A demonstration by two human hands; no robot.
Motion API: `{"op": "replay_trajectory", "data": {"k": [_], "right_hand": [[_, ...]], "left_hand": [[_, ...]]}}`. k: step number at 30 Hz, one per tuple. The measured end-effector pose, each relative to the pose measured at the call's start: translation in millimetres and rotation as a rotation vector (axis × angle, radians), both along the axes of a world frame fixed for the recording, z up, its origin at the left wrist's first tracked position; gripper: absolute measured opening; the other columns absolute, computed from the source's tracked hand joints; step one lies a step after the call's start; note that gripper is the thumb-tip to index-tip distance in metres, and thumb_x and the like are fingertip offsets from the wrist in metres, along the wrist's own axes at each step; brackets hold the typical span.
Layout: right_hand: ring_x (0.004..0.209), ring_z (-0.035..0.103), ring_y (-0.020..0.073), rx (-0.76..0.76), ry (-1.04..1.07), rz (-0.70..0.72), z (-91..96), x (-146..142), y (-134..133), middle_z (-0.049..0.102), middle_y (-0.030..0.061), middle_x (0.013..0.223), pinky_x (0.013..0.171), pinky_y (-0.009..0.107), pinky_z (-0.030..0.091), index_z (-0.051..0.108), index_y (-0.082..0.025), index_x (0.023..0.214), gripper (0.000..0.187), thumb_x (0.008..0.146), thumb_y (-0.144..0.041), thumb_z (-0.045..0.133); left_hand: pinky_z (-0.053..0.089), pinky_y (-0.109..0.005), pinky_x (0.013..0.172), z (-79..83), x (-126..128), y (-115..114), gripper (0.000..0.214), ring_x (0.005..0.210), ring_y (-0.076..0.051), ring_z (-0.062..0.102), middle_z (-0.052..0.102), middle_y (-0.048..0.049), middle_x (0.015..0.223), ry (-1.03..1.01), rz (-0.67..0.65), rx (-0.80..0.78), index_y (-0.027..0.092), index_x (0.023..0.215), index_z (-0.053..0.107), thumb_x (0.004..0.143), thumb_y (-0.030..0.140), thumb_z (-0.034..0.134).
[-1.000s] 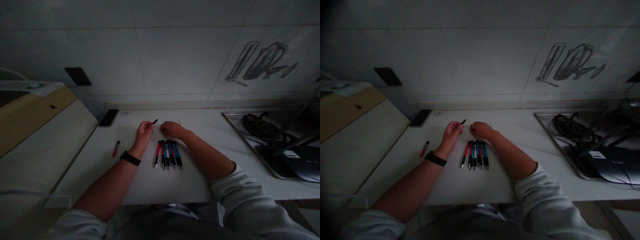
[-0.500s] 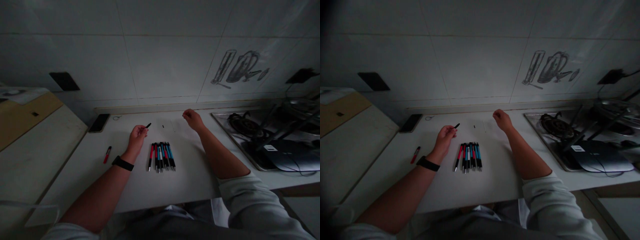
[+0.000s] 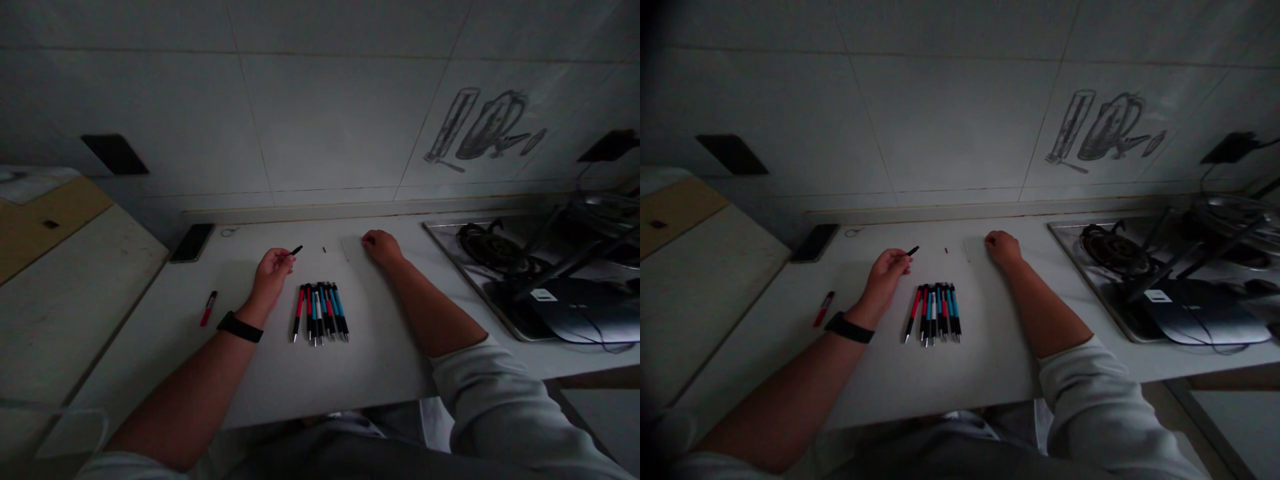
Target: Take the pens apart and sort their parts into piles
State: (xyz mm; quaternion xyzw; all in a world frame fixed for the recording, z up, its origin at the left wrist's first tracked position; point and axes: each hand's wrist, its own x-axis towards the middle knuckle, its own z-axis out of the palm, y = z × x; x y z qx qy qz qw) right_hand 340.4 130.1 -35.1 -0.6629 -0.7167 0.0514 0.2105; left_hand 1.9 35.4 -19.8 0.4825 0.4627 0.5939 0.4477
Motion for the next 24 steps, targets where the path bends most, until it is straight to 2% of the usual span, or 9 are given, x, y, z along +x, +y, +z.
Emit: {"op": "replay_trajectory", "data": {"k": [5, 13, 24], "right_hand": [[0.089, 0.066, 0.0204, 0.009, 0.058, -0.004, 1.5, -0.2, -1.6, 0.077, 0.0071, 0.101, 0.083, 0.031, 0.048, 0.076, -0.023, 0.105, 0.019, 0.091, -0.024, 0.064], [0.094, 0.065, 0.0233, 0.004, 0.007, -0.051, -2.5, 1.1, 0.9, 0.072, 0.0114, 0.105, 0.088, 0.035, 0.049, 0.078, -0.022, 0.103, 0.019, 0.091, -0.030, 0.066], [0.093, 0.064, 0.0219, 0.025, -0.012, -0.003, -5.7, 0.2, 1.7, 0.072, 0.0102, 0.102, 0.088, 0.033, 0.049, 0.079, -0.022, 0.103, 0.020, 0.092, -0.031, 0.066]], "left_hand": [[0.052, -0.027, 0.070, 0.0, -0.9, 0.3, 0.028, 0.076, -0.014, 0.061, 0.068, -0.0028, 0.088, 0.012, 0.002, 0.008, 0.019, 0.096, 0.064, 0.078, 0.037, 0.077], [0.052, -0.027, 0.070, -1.4, -0.8, 0.2, 0.029, 0.076, -0.014, 0.062, 0.069, -0.0033, 0.089, 0.027, -0.013, -0.006, 0.020, 0.097, 0.064, 0.079, 0.038, 0.077], [0.052, -0.027, 0.071, -1.8, 0.1, -1.0, 0.030, 0.079, -0.015, 0.063, 0.069, -0.0040, 0.092, 0.029, -0.057, -0.015, 0.019, 0.098, 0.064, 0.078, 0.037, 0.077]]}}
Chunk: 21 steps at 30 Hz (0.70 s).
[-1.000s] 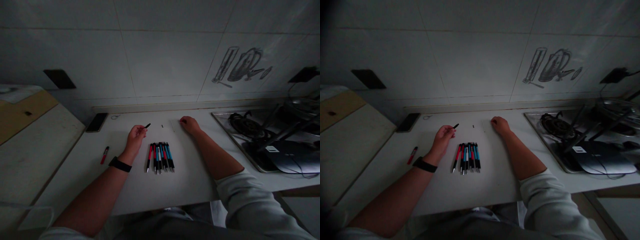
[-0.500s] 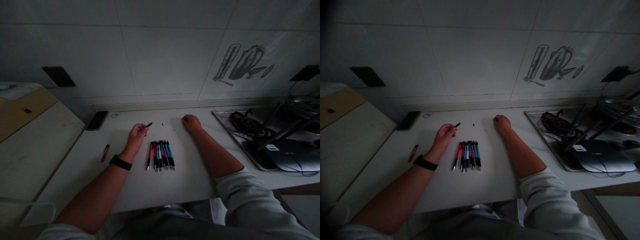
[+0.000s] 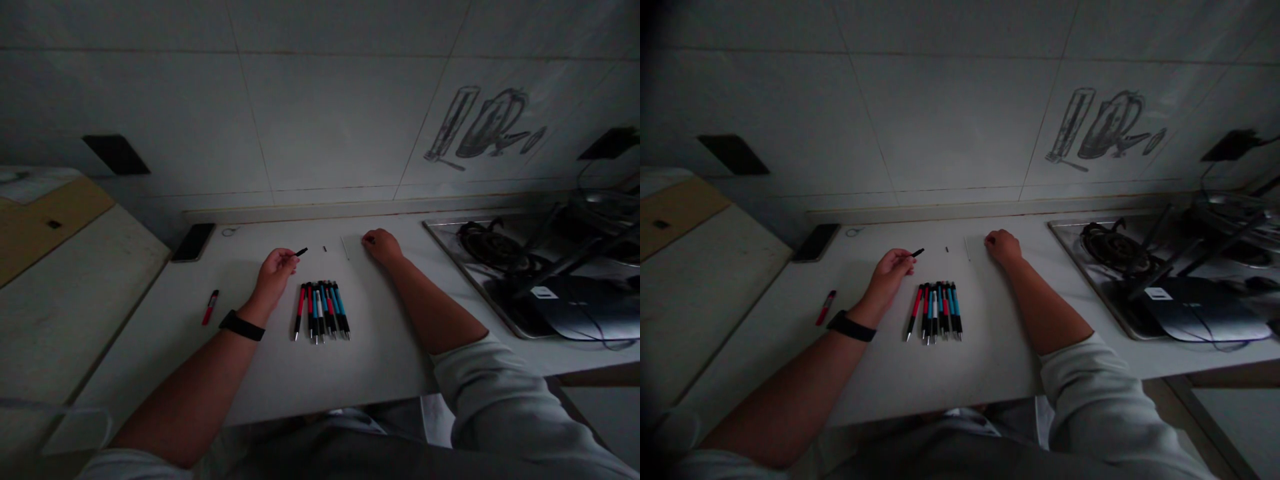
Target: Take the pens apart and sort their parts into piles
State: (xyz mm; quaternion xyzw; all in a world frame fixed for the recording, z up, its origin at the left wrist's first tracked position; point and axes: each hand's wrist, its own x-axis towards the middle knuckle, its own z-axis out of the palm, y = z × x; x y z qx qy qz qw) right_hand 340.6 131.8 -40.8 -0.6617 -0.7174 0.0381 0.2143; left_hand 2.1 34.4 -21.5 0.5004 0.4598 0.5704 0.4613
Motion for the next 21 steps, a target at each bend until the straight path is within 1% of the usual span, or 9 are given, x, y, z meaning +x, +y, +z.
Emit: {"op": "replay_trajectory", "data": {"k": [6, 11, 15, 18, 21], "right_hand": [[0.093, 0.064, 0.0210, 0.015, 0.006, 0.035, -0.3, 1, 0, 0.073, 0.0090, 0.102, 0.089, 0.032, 0.049, 0.079, -0.023, 0.103, 0.019, 0.091, -0.031, 0.066], [0.091, 0.064, 0.0201, 0.007, 0.032, 0.032, 0.4, 0, -2, 0.074, 0.0086, 0.104, 0.088, 0.032, 0.049, 0.079, -0.023, 0.104, 0.020, 0.090, -0.031, 0.068], [0.093, 0.065, 0.0207, -0.004, 0.045, 0.019, 2.8, 2, -5, 0.074, 0.0082, 0.106, 0.088, 0.033, 0.049, 0.078, -0.023, 0.109, 0.024, 0.088, -0.031, 0.071], [0.090, 0.065, 0.0200, 0.031, 0.089, 0.008, 13.5, 6, -11, 0.075, 0.0075, 0.106, 0.088, 0.033, 0.049, 0.076, -0.022, 0.114, 0.028, 0.086, -0.029, 0.072], [0.084, 0.065, 0.0198, 0.152, 0.189, 0.025, 32.0, -1, -24, 0.075, 0.0079, 0.102, 0.086, 0.034, 0.050, 0.075, -0.021, 0.113, 0.026, 0.090, -0.031, 0.067]], "left_hand": [[0.053, -0.027, 0.072, 1.7, 1, -2, 0.029, 0.080, -0.015, 0.063, 0.069, -0.0040, 0.092, 0.008, -0.023, -0.009, 0.019, 0.097, 0.064, 0.078, 0.037, 0.077], [0.052, -0.027, 0.070, 2.8, 1, -3, 0.027, 0.077, -0.015, 0.063, 0.069, -0.0037, 0.090, 0.025, -0.030, -0.002, 0.020, 0.097, 0.064, 0.079, 0.036, 0.076], [0.052, -0.027, 0.069, 2.2, 1, -1, 0.028, 0.074, -0.014, 0.063, 0.070, -0.0036, 0.089, 0.027, -0.039, -0.002, 0.020, 0.096, 0.064, 0.079, 0.038, 0.077], [0.052, -0.027, 0.068, 0.4, 1, 0, 0.029, 0.075, -0.015, 0.063, 0.070, -0.0036, 0.088, 0.034, -0.044, 0.001, 0.019, 0.096, 0.064, 0.078, 0.039, 0.077], [0.051, -0.027, 0.070, -2.2, 0, 1, 0.027, 0.075, -0.015, 0.062, 0.069, -0.0030, 0.088, 0.061, -0.069, 0.033, 0.020, 0.098, 0.066, 0.081, 0.038, 0.075]]}}
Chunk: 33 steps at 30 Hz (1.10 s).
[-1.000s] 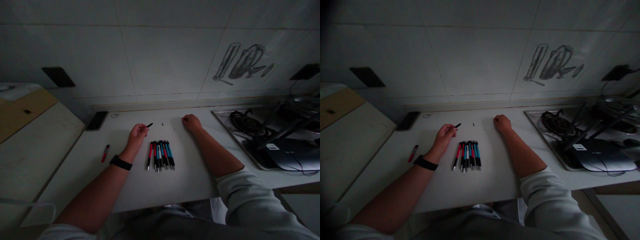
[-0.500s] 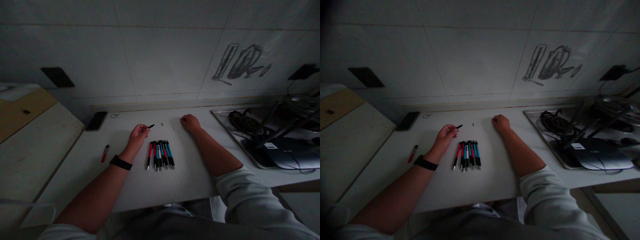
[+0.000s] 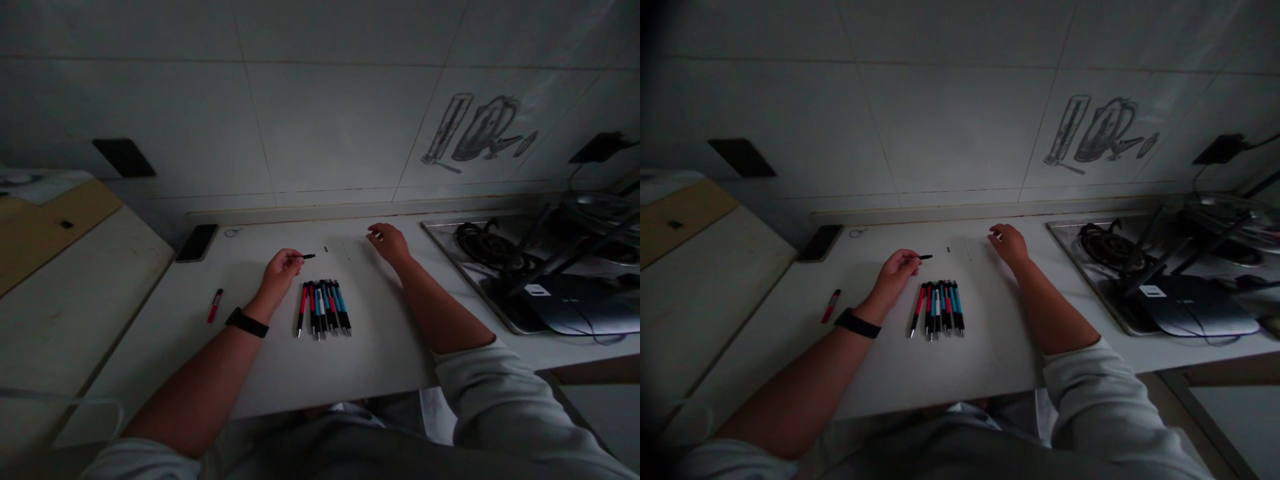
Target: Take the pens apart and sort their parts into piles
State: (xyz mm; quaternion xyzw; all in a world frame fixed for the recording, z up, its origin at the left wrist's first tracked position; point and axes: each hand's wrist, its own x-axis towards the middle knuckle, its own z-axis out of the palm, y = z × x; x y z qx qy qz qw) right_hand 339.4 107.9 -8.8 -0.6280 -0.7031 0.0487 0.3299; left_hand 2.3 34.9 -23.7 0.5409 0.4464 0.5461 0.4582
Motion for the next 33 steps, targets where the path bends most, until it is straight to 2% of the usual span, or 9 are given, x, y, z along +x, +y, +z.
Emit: {"op": "replay_trajectory", "data": {"k": [3, 5, 8, 11, 16, 19, 23, 30, 33], "right_hand": [[0.085, 0.066, 0.0206, 0.094, 0.120, 0.068, 14.8, -27, -25, 0.075, 0.0088, 0.102, 0.082, 0.033, 0.051, 0.075, -0.021, 0.108, 0.027, 0.097, -0.039, 0.057], [0.086, 0.067, 0.0200, 0.051, 0.169, 0.210, 18.0, -52, -45, 0.075, 0.0081, 0.101, 0.078, 0.031, 0.051, 0.074, -0.021, 0.107, 0.031, 0.100, -0.043, 0.053], [0.088, 0.068, 0.0195, -0.034, 0.166, 0.410, 15.0, -86, -68, 0.076, 0.0075, 0.103, 0.077, 0.031, 0.051, 0.072, -0.022, 0.111, 0.030, 0.098, -0.044, 0.057], [0.088, 0.068, 0.0195, -0.064, 0.171, 0.507, 9.0, -102, -75, 0.076, 0.0060, 0.099, 0.078, 0.031, 0.050, 0.073, -0.023, 0.108, 0.025, 0.095, -0.042, 0.063], [0.082, 0.066, 0.0186, -0.084, 0.234, 0.492, 1.4, -105, -71, 0.075, 0.0048, 0.092, 0.074, 0.030, 0.048, 0.072, -0.022, 0.097, 0.020, 0.095, -0.038, 0.061], [0.078, 0.064, 0.0175, -0.087, 0.260, 0.480, 0.7, -104, -71, 0.073, 0.0035, 0.087, 0.071, 0.029, 0.046, 0.072, -0.022, 0.094, 0.023, 0.097, -0.040, 0.058], [0.077, 0.063, 0.0173, -0.104, 0.275, 0.489, 1.6, -101, -70, 0.072, 0.0029, 0.085, 0.072, 0.029, 0.046, 0.071, -0.022, 0.093, 0.028, 0.099, -0.043, 0.055], [0.081, 0.065, 0.0182, -0.158, 0.277, 0.521, 2.1, -102, -71, 0.074, 0.0033, 0.086, 0.074, 0.028, 0.046, 0.072, -0.021, 0.091, 0.030, 0.100, -0.042, 0.052], [0.081, 0.066, 0.0185, -0.168, 0.277, 0.541, 1.7, -102, -71, 0.074, 0.0040, 0.085, 0.074, 0.029, 0.045, 0.071, -0.020, 0.088, 0.033, 0.101, -0.042, 0.050]], "left_hand": [[0.050, -0.027, 0.071, -1.7, 1, -1, 0.023, 0.075, -0.015, 0.061, 0.068, -0.0024, 0.086, 0.051, -0.022, 0.053, 0.020, 0.099, 0.069, 0.082, 0.035, 0.075], [0.051, -0.028, 0.074, -0.9, 3, -3, 0.021, 0.078, -0.016, 0.063, 0.069, -0.0028, 0.088, 0.090, -0.036, 0.093, 0.020, 0.097, 0.071, 0.082, 0.033, 0.075], [0.052, -0.029, 0.080, 2.4, 6, -6, 0.017, 0.086, -0.018, 0.065, 0.071, -0.0036, 0.093, 0.139, -0.065, 0.146, 0.020, 0.096, 0.071, 0.083, 0.032, 0.074], [0.052, -0.030, 0.082, 4.1, 7, -9, 0.016, 0.088, -0.018, 0.066, 0.072, -0.0039, 0.095, 0.165, -0.093, 0.171, 0.020, 0.097, 0.070, 0.085, 0.031, 0.073], [0.053, -0.031, 0.085, -0.4, 7, -9, 0.020, 0.090, -0.019, 0.067, 0.072, -0.0056, 0.099, 0.200, -0.137, 0.169, 0.020, 0.104, 0.072, 0.087, 0.030, 0.074], [0.053, -0.031, 0.084, -1.3, 6, -8, 0.024, 0.090, -0.019, 0.067, 0.072, -0.0058, 0.098, 0.196, -0.106, 0.166, 0.020, 0.108, 0.072, 0.086, 0.032, 0.076], [0.052, -0.030, 0.083, 1.0, 4, -8, 0.020, 0.089, -0.018, 0.067, 0.072, -0.0054, 0.097, 0.220, -0.057, 0.172, 0.020, 0.104, 0.072, 0.088, 0.031, 0.074], [0.053, -0.031, 0.086, 1.3, 3, -10, 0.018, 0.093, -0.019, 0.068, 0.073, -0.0061, 0.102, 0.238, -0.069, 0.211, 0.020, 0.105, 0.072, 0.089, 0.031, 0.072], [0.053, -0.030, 0.082, 1.0, 4, -9, 0.015, 0.088, -0.017, 0.067, 0.073, -0.0048, 0.097, 0.248, -0.065, 0.224, 0.020, 0.100, 0.072, 0.089, 0.030, 0.072]]}}
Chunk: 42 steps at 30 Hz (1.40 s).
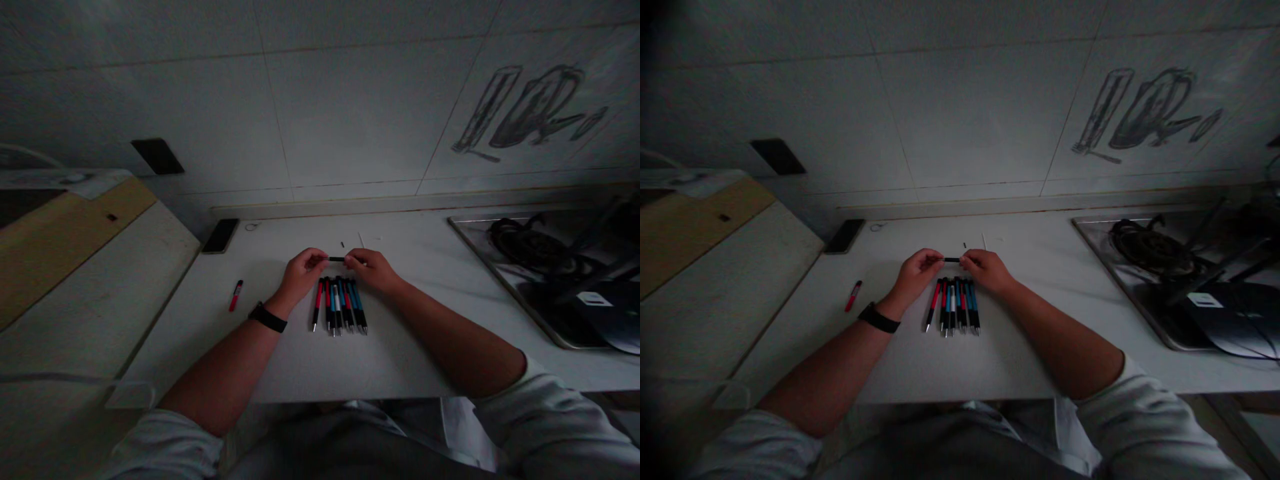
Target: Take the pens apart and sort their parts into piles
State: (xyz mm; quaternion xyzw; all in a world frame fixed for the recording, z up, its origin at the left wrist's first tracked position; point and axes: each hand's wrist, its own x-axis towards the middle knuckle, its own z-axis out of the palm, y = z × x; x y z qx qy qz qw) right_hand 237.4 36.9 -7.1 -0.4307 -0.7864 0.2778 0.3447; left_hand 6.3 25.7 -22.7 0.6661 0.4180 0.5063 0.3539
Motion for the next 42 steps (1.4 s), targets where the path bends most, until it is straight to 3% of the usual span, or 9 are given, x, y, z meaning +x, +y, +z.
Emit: {"op": "replay_trajectory", "data": {"k": [10, 19, 22, 26, 31, 35, 39, 42], "right_hand": [[0.076, 0.064, 0.0177, 0.034, -0.031, 0.000, -4.2, 1.1, 1.5, 0.072, 0.0034, 0.082, 0.071, 0.029, 0.043, 0.071, -0.021, 0.084, 0.036, 0.103, -0.041, 0.049], [0.078, 0.064, 0.0174, 0.113, 0.036, -0.013, -9.4, 0.5, 2.1, 0.072, 0.0045, 0.089, 0.074, 0.030, 0.048, 0.071, -0.020, 0.095, 0.017, 0.094, -0.036, 0.064], [0.077, 0.064, 0.0175, 0.090, 0.030, -0.035, -7.8, 0.5, 0.7, 0.073, 0.0045, 0.089, 0.073, 0.030, 0.047, 0.070, -0.021, 0.100, 0.021, 0.095, -0.040, 0.064], [0.073, 0.062, 0.0172, 0.049, -0.027, -0.043, -5.2, 1.0, 0.0, 0.070, 0.0033, 0.080, 0.070, 0.030, 0.044, 0.068, -0.021, 0.088, 0.032, 0.102, -0.042, 0.049], [0.076, 0.062, 0.0176, 0.004, 0.069, -0.023, -4.5, 0.4, -0.1, 0.071, 0.0028, 0.087, 0.072, 0.029, 0.046, 0.067, -0.021, 0.104, 0.024, 0.095, -0.042, 0.062], [0.074, 0.060, 0.0178, -0.030, 0.007, -0.017, -5.1, 0.1, -0.2, 0.068, 0.0025, 0.079, 0.072, 0.031, 0.044, 0.066, -0.021, 0.087, 0.034, 0.102, -0.044, 0.048], [0.075, 0.060, 0.0171, -0.024, 0.059, -0.029, -6.0, 0.6, -0.4, 0.069, 0.0019, 0.087, 0.072, 0.030, 0.045, 0.066, -0.022, 0.108, 0.026, 0.096, -0.044, 0.058], [0.075, 0.060, 0.0174, -0.077, 0.040, -0.029, -4.8, 0.8, -0.8, 0.070, 0.0022, 0.084, 0.073, 0.030, 0.045, 0.067, -0.021, 0.100, 0.031, 0.100, -0.048, 0.051]], "left_hand": [[0.053, -0.030, 0.082, -1.9, -0.8, 0.2, 0.015, 0.086, -0.017, 0.068, 0.073, -0.0046, 0.092, -0.011, -0.004, -0.012, 0.019, 0.094, 0.072, 0.088, 0.032, 0.074], [0.052, -0.029, 0.078, -2.8, -2.4, 4.8, 0.022, 0.082, -0.016, 0.067, 0.072, -0.0036, 0.087, -0.078, -0.042, -0.110, 0.018, 0.089, 0.070, 0.082, 0.036, 0.079], [0.053, -0.030, 0.080, -3.4, -2.1, 4.5, 0.024, 0.083, -0.017, 0.067, 0.073, -0.0038, 0.088, -0.081, -0.031, -0.113, 0.018, 0.090, 0.070, 0.082, 0.038, 0.079], [0.053, -0.030, 0.081, -3.6, -1.2, 3.7, 0.023, 0.083, -0.017, 0.068, 0.073, -0.0040, 0.088, -0.090, -0.032, -0.111, 0.018, 0.090, 0.070, 0.082, 0.037, 0.079], [0.053, -0.031, 0.081, -2.8, -0.9, 3.9, 0.021, 0.083, -0.017, 0.068, 0.073, -0.0042, 0.089, -0.074, -0.014, -0.100, 0.018, 0.089, 0.070, 0.083, 0.036, 0.079], [0.054, -0.031, 0.080, -1.5, -0.4, 3.0, 0.020, 0.082, -0.017, 0.068, 0.074, -0.0040, 0.088, -0.074, -0.036, -0.102, 0.018, 0.088, 0.070, 0.082, 0.035, 0.079], [0.054, -0.030, 0.080, -1.2, -0.2, 1.8, 0.020, 0.082, -0.016, 0.067, 0.073, -0.0037, 0.088, -0.074, -0.026, -0.091, 0.018, 0.089, 0.070, 0.083, 0.035, 0.078], [0.054, -0.030, 0.080, -2.0, -0.1, 1.6, 0.019, 0.082, -0.016, 0.067, 0.073, -0.0036, 0.088, -0.080, -0.031, -0.092, 0.018, 0.089, 0.070, 0.083, 0.034, 0.078]]}}
